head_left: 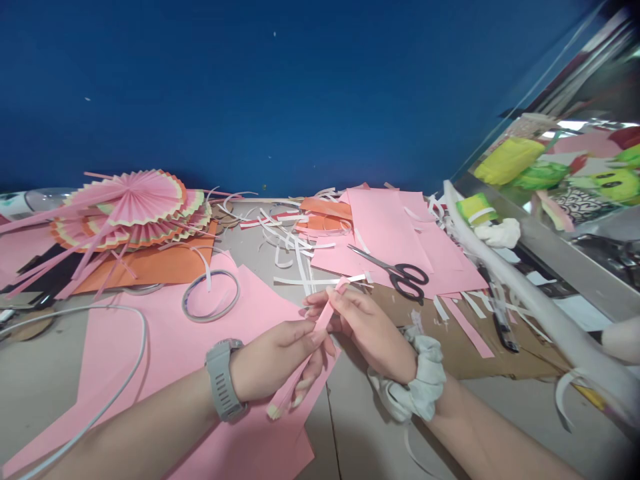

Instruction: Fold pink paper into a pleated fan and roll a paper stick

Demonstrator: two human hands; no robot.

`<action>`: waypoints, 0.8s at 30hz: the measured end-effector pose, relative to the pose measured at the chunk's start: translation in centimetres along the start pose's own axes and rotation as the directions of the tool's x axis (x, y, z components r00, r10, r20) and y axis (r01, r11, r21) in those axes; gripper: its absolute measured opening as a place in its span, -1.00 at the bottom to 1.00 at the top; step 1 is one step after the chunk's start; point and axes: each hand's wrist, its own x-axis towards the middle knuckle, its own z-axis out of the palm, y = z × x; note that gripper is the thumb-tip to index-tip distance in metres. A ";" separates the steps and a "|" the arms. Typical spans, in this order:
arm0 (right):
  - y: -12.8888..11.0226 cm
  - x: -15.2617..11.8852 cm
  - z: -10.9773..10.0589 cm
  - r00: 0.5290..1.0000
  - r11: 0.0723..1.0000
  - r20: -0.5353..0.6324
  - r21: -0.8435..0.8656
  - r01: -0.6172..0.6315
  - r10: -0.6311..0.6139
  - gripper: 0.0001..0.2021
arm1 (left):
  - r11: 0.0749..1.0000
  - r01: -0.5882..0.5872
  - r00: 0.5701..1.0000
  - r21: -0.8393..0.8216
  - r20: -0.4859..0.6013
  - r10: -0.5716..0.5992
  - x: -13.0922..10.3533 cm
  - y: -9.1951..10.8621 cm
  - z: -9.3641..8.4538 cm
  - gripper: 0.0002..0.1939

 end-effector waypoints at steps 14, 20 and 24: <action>-0.4 0.0 -0.4 1.000 0.997 0.001 0.082 -0.018 0.018 -0.72 | 0.998 -0.026 0.999 -0.053 0.046 0.028 0.1 0.2 -0.1 -0.71; -0.4 0.0 -0.7 0.999 0.995 0.040 0.101 0.009 -0.013 -0.66 | 0.998 -0.025 0.999 -0.053 0.046 0.027 0.0 0.2 -0.3 -0.71; -0.6 0.0 -0.8 0.998 0.991 0.061 0.134 -0.016 0.008 -0.62 | 0.997 -0.010 0.998 -0.071 0.066 0.014 0.1 0.1 -0.4 -0.70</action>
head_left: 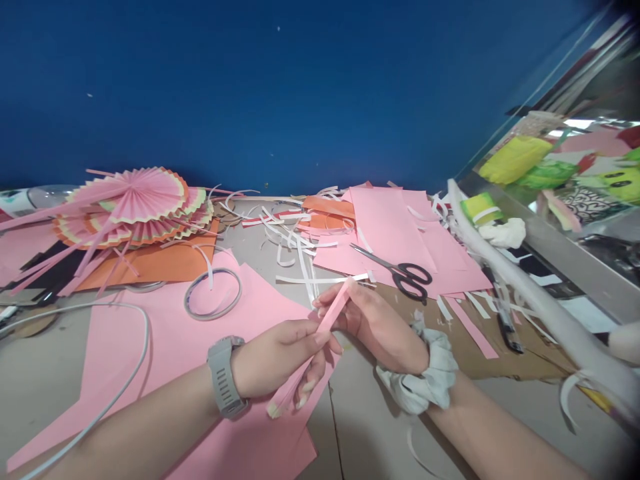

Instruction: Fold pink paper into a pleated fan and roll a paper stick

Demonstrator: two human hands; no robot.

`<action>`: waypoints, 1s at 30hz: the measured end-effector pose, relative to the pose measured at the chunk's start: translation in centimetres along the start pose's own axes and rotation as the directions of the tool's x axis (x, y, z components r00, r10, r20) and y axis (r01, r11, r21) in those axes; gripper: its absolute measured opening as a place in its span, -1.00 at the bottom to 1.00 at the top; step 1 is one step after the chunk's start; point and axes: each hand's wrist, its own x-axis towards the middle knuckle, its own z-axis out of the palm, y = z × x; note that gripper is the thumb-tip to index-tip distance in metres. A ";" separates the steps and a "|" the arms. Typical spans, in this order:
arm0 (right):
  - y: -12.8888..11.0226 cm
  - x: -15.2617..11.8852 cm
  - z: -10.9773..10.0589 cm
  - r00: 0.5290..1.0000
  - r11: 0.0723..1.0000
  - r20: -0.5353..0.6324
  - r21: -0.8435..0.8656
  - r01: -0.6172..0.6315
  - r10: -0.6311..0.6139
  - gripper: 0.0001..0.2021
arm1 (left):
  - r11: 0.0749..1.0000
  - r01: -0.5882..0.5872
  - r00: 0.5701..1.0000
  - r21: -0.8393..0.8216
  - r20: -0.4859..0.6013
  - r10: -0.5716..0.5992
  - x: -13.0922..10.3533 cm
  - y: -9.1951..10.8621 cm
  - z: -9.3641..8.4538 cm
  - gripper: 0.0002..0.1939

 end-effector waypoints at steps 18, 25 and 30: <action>-0.5 0.1 0.0 0.998 0.997 -0.038 0.064 -0.044 0.046 -0.73 | 0.995 0.058 0.996 0.080 -0.070 -0.053 0.0 0.4 0.7 -0.64; -0.2 -0.2 0.9 0.998 0.995 0.020 -0.084 -0.053 0.055 -0.66 | 1.000 -0.002 0.986 0.003 -0.166 0.002 0.9 -0.4 1.3 -0.59; 0.1 -0.3 1.0 0.998 0.985 0.006 -0.162 -0.063 0.065 -0.63 | 0.998 -0.059 0.968 0.009 -0.243 0.060 1.3 -0.4 1.8 -0.57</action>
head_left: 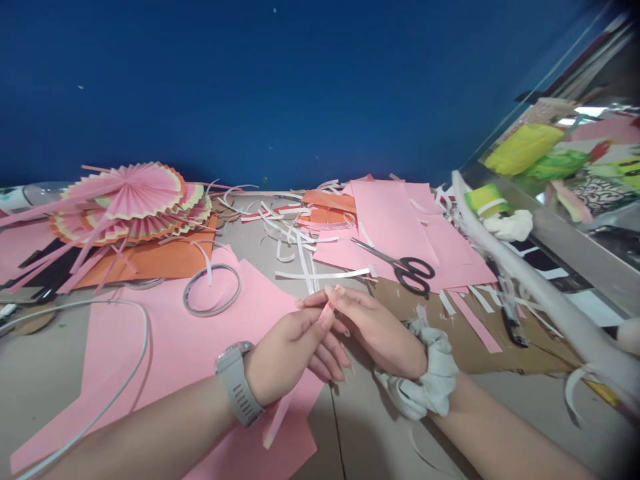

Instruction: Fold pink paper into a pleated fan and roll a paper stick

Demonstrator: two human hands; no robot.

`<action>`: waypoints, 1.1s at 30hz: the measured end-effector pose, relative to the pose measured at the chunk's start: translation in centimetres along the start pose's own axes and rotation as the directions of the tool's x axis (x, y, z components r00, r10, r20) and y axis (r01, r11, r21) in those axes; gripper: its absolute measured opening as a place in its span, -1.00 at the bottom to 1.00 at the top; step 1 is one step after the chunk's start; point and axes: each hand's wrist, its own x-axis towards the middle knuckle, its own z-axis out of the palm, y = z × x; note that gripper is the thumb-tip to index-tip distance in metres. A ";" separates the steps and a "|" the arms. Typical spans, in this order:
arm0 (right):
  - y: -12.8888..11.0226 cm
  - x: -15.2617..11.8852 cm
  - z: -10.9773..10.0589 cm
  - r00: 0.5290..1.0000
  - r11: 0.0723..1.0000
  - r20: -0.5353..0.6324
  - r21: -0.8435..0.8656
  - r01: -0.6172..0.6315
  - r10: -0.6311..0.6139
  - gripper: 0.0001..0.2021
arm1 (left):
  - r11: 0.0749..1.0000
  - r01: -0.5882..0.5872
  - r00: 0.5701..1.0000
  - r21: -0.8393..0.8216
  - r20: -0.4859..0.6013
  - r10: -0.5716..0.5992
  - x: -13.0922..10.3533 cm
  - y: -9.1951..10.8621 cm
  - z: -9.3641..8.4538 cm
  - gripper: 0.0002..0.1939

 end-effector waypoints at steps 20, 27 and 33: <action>-0.1 -0.3 0.2 0.996 0.994 0.093 -0.106 0.013 -0.003 -0.53 | 0.999 -0.035 0.999 0.024 0.022 0.035 0.1 0.2 -0.3 -0.59; 0.3 -0.2 0.2 0.994 0.995 -0.073 -0.071 0.075 -0.080 -0.58 | 0.999 0.041 0.998 0.028 0.040 -0.042 -0.2 0.4 -0.2 -0.57; 0.8 0.2 0.0 0.973 0.985 -0.161 0.021 0.171 -0.166 -0.58 | 0.995 0.095 0.992 0.008 0.081 -0.095 -0.4 0.1 -0.6 -0.58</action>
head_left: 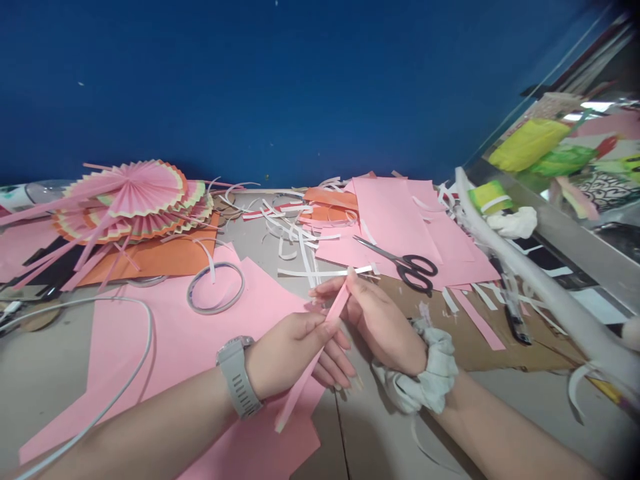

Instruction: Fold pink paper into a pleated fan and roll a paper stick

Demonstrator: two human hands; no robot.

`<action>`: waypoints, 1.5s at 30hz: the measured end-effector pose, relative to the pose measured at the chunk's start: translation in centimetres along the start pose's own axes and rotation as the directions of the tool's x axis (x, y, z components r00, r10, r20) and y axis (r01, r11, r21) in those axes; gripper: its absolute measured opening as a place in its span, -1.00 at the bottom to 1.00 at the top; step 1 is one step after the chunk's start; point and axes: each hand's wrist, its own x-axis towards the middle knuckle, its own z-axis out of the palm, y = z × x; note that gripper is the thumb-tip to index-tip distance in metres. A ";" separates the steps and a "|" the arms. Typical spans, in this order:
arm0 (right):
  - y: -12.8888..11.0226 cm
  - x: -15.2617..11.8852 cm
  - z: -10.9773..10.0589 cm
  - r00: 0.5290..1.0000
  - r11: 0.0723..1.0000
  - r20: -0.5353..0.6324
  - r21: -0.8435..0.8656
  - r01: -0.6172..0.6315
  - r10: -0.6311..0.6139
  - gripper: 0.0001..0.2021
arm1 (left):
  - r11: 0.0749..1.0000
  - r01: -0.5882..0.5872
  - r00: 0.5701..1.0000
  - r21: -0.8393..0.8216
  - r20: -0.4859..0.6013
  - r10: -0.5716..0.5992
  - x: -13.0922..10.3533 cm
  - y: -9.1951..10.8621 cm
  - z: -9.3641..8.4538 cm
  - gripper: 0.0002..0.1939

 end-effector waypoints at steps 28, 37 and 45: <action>-1.9 0.8 -2.0 0.986 0.995 -0.166 0.091 0.034 -0.018 -0.66 | 0.994 0.059 0.916 0.093 0.392 -0.091 -0.6 0.2 -1.3 -0.72; -1.8 0.7 -2.1 0.988 0.994 -0.154 0.110 0.029 -0.011 -0.66 | 0.993 0.098 0.916 0.071 0.384 -0.118 -0.7 0.3 -1.4 -0.67; -1.5 1.0 -2.4 0.988 0.990 -0.154 0.134 0.035 -0.014 -0.64 | 0.998 0.062 0.916 0.021 0.396 -0.065 -1.0 0.2 -1.6 -0.51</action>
